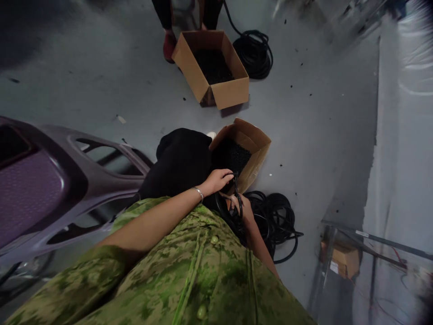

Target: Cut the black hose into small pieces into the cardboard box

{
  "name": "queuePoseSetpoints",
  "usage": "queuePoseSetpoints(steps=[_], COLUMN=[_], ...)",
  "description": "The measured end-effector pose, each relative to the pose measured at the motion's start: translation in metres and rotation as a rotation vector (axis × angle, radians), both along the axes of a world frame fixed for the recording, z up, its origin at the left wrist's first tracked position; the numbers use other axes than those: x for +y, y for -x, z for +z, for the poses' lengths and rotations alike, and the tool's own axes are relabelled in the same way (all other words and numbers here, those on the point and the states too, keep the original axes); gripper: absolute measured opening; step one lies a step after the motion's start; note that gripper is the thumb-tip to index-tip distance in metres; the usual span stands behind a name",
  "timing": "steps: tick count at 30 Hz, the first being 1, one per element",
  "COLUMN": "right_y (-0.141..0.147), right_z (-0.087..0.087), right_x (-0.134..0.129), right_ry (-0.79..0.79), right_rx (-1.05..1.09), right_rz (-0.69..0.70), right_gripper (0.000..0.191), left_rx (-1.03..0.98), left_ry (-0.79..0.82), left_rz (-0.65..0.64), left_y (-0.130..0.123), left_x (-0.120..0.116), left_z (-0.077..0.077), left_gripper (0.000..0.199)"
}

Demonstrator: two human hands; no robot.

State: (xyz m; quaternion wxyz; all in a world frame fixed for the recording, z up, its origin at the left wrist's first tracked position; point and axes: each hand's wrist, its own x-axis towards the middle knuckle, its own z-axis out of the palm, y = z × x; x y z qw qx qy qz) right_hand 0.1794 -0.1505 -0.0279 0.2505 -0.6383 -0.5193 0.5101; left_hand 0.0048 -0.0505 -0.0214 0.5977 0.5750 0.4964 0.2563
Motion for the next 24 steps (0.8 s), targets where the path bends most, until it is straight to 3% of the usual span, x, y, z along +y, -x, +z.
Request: queuePoseSetpoints(steps=[9, 17, 24], right_y=[-0.0025, -0.0006, -0.0034], right_z=[-0.0081, -0.0044, -0.0089], right_x=[-0.0029, -0.0052, -0.0096], right_ry=[0.011, 0.054, 0.022], right_rx=[0.007, 0.048, -0.050], right_rz=[0.022, -0.020, -0.016], right_gripper=[0.046, 0.045, 0.049], left_rx=[-0.008, -0.016, -0.021], left_ry=[-0.009, -0.002, 0.003], left_rz=[-0.023, -0.019, -0.031], left_y=[0.0004, -0.0004, -0.0003], left_x=[-0.0001, -0.0004, 0.0002], left_z=[0.0004, 0.0005, -0.0040], left_gripper=[0.030, 0.030, 0.031])
